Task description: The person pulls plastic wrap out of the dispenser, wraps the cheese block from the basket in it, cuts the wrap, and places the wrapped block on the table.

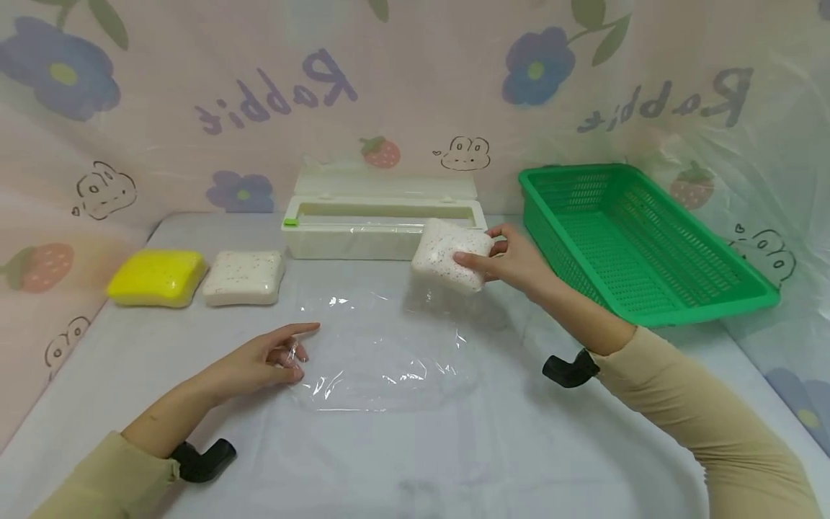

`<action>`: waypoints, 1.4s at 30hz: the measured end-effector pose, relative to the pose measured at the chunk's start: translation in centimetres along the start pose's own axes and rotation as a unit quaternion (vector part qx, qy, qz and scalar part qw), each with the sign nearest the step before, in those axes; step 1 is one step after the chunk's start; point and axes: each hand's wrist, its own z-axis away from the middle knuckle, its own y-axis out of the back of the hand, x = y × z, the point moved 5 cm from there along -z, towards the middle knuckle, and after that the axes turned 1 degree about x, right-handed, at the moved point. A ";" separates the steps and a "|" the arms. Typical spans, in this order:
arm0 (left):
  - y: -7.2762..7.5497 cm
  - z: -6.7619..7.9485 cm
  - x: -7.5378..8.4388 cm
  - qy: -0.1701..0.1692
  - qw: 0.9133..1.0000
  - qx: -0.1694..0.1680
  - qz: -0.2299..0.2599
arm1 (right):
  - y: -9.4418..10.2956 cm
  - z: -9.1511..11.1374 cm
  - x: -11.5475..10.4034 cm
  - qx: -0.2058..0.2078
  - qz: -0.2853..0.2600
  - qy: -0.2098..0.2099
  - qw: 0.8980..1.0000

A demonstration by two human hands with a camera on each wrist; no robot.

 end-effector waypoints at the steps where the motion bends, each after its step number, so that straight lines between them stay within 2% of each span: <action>1: 0.0 0.0 0.0 0.001 1.000 -0.001 -0.002 | -0.5 0.0 0.0 -0.008 0.006 0.002 1.000; 4: 0.2 -0.1 -0.2 0.003 1.000 -0.007 -0.001 | -2.2 0.0 0.0 -0.032 0.023 0.013 0.999; 13: 0.2 -0.6 -0.3 0.010 0.998 -0.023 0.049 | -6.8 -0.1 0.4 -0.102 0.054 0.016 0.993; 18: 0.3 -0.7 -0.3 0.011 0.999 -0.025 0.047 | -8.6 0.4 0.2 -0.131 0.053 0.024 0.990; 27: 0.0 -0.5 -0.3 0.004 0.998 -0.029 0.047 | -11.3 0.6 0.1 -0.166 0.094 0.041 0.981; 33: 0.0 -0.5 -0.3 0.006 0.999 -0.026 0.040 | -12.0 1.0 0.4 -0.175 0.123 0.062 0.975; 38: -0.1 -0.3 -0.1 0.005 0.999 -0.022 0.038 | -11.6 1.4 0.3 -0.170 0.148 0.104 0.969; 42: -0.2 -0.1 0.1 0.000 0.999 -0.014 0.036 | -11.1 1.7 0.5 -0.175 0.152 0.122 0.965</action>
